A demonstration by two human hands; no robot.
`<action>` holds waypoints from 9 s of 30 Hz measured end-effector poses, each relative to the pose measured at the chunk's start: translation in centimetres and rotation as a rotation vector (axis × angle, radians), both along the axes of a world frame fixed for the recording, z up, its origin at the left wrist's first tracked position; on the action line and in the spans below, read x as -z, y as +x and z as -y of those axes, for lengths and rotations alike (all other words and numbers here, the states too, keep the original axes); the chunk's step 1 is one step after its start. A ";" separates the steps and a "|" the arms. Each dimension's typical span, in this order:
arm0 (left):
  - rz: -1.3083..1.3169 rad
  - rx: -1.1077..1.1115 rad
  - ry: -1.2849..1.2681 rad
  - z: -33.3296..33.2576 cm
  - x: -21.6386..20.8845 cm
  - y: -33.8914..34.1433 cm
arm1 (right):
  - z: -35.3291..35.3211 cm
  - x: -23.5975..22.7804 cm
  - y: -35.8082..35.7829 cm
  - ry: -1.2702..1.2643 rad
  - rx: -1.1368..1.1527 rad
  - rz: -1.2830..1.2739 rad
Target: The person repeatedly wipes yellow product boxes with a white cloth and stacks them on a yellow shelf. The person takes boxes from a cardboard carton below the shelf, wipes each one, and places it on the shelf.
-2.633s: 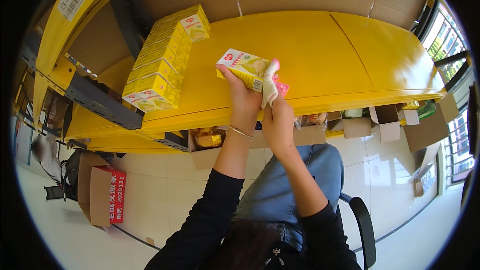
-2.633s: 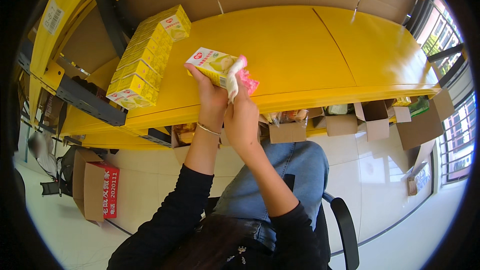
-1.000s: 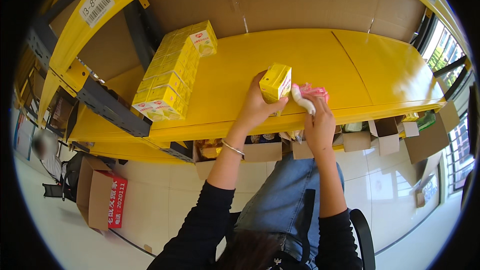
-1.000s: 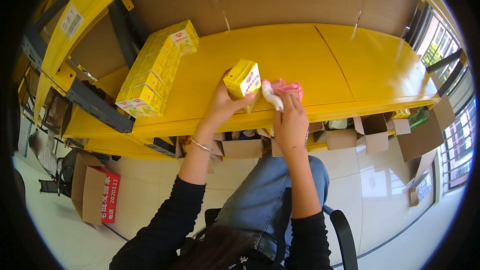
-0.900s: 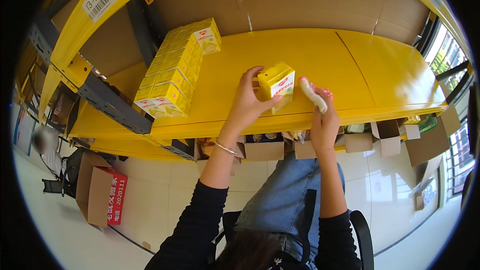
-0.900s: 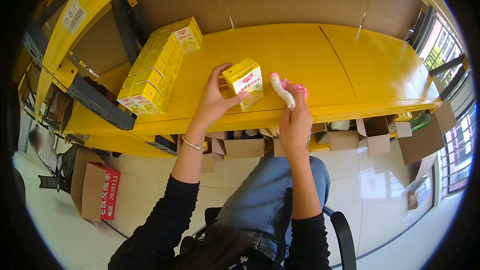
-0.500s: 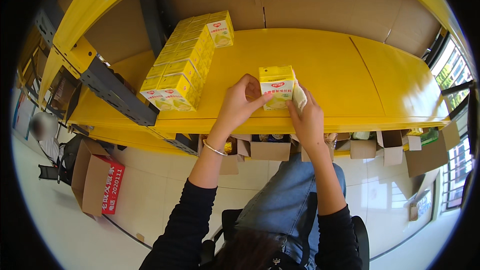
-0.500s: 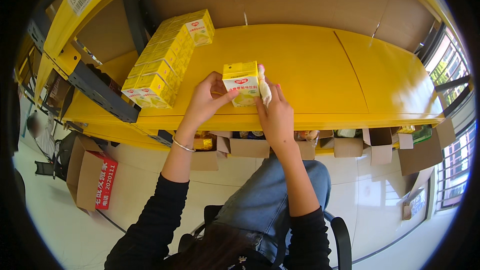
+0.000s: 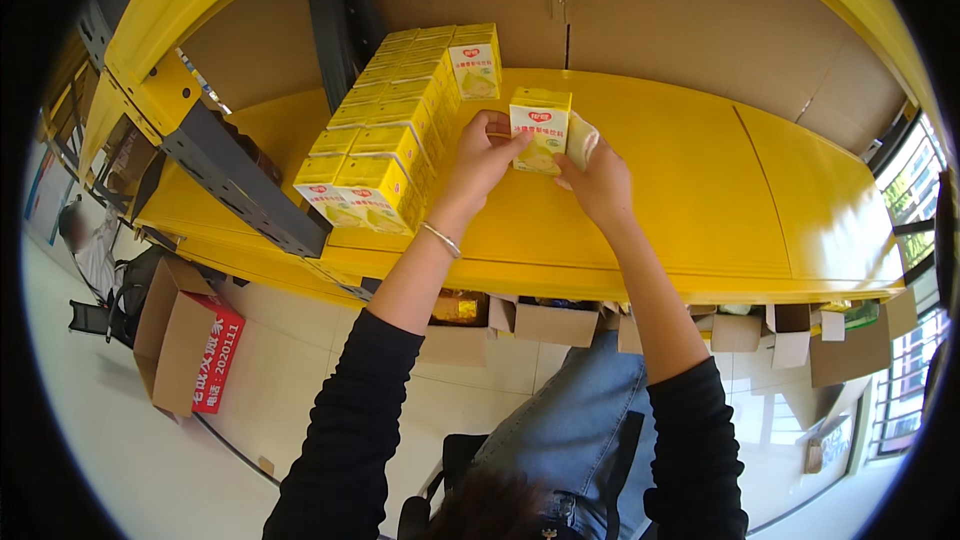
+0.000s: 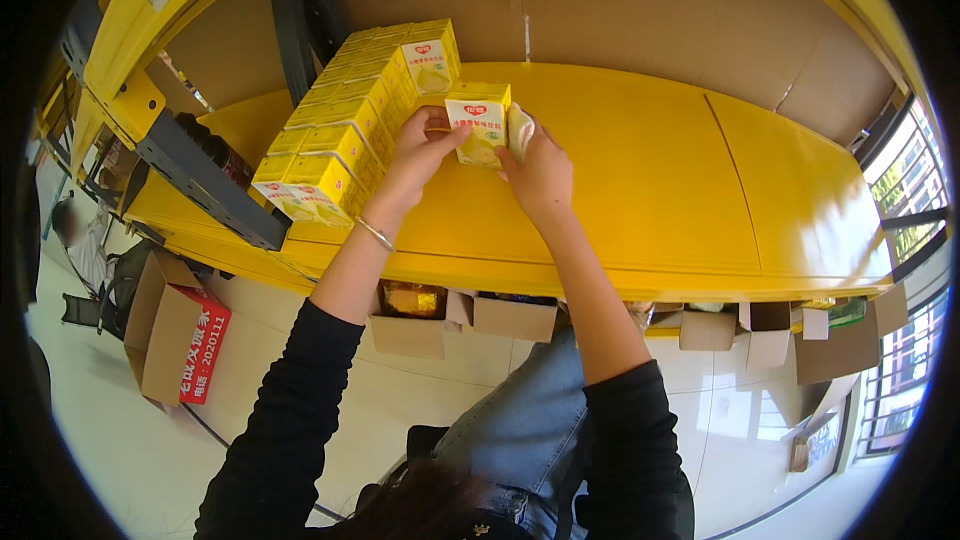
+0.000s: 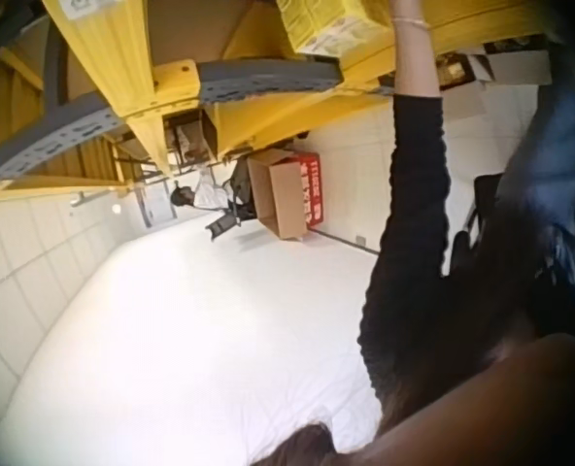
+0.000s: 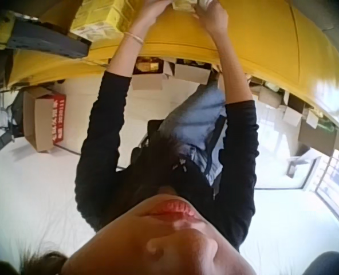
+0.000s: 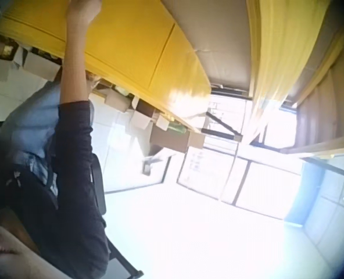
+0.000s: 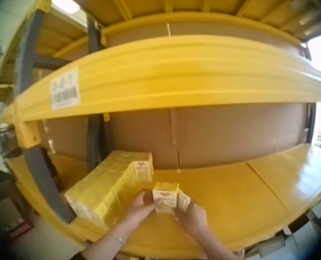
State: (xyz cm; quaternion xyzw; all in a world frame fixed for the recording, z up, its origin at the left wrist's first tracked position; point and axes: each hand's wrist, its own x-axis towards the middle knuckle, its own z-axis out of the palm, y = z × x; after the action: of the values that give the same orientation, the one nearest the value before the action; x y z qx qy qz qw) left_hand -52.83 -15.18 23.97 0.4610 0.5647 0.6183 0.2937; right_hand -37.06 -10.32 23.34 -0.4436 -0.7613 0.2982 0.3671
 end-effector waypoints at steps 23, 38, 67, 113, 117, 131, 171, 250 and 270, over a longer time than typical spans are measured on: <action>0.216 -0.342 0.119 -5.4 2.7 -1.8 | -6.8 1.6 -11.2 0.134 0.061 0.066; 0.167 -0.136 0.078 -5.5 3.6 -3.8 | -7.2 2.4 -11.1 0.150 -0.186 0.048; 0.097 -0.129 -0.033 -6.1 3.0 -5.3 | -2.9 2.6 -6.7 0.356 -0.302 0.466; -0.797 0.716 -0.192 -23.5 23.6 58.0 | -17.3 27.4 44.1 -0.337 1.431 -2.017; -0.955 0.663 -0.125 -25.0 26.4 57.7 | -16.3 26.7 43.8 -0.457 1.455 -2.228; -0.746 0.761 -0.164 -25.9 28.1 58.5 | -16.4 28.2 45.6 -0.574 1.126 -2.246; -0.652 0.498 0.589 4.1 5.4 43.3 | 12.1 1.5 40.1 -0.151 0.692 -1.158; 0.206 0.492 0.229 2.2 2.1 15.2 | 11.2 -2.4 15.2 0.634 0.292 -0.301; -0.026 0.327 0.275 1.3 4.4 15.1 | 9.4 0.3 18.5 0.204 0.262 -0.516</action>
State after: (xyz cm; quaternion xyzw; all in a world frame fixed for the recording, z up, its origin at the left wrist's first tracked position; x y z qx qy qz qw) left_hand -37.69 -16.51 19.62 0.5901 0.3964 0.6276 0.3174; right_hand -18.56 -19.74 23.07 -0.4086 -0.6051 0.2731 0.6263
